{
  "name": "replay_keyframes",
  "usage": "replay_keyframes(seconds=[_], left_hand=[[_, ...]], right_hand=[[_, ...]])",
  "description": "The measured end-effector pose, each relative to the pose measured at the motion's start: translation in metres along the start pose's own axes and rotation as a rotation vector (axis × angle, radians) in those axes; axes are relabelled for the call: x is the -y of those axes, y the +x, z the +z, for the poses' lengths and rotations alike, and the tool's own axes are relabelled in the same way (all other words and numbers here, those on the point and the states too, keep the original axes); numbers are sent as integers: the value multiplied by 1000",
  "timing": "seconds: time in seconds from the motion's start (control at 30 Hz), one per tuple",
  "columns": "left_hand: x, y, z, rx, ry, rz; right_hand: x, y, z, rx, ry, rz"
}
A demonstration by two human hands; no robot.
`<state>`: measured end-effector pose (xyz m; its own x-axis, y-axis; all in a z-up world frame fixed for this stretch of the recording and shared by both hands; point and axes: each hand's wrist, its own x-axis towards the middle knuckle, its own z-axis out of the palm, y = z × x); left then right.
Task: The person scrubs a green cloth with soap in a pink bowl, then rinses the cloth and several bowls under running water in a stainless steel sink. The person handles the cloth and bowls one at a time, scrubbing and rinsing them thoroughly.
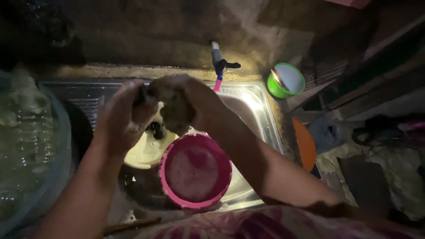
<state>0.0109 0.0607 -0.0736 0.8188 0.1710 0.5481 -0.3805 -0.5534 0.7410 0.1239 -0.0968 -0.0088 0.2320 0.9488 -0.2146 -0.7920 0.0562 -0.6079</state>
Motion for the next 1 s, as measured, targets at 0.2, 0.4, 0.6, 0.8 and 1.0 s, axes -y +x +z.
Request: replay_keyframes(seconds=[0.2,0.4,0.6,0.8,1.0], left_hand=[[-33,31,27,-209,-693,-584],[-71,67,0,33,-132,-744],[-99,66,1,-39,275,-462],[-102,45,6,-227,-22,152],[-116,75,-26,-67,-372,-770]], right_hand=[[-13,-17,33,-381,-291,-179],[-16,-38,46,-420,-760,-601],[-18,-56,43,-289,-503,-525],[3,-49,46,-139,-181,-441],[2,-58,61,-142,-971,-859]])
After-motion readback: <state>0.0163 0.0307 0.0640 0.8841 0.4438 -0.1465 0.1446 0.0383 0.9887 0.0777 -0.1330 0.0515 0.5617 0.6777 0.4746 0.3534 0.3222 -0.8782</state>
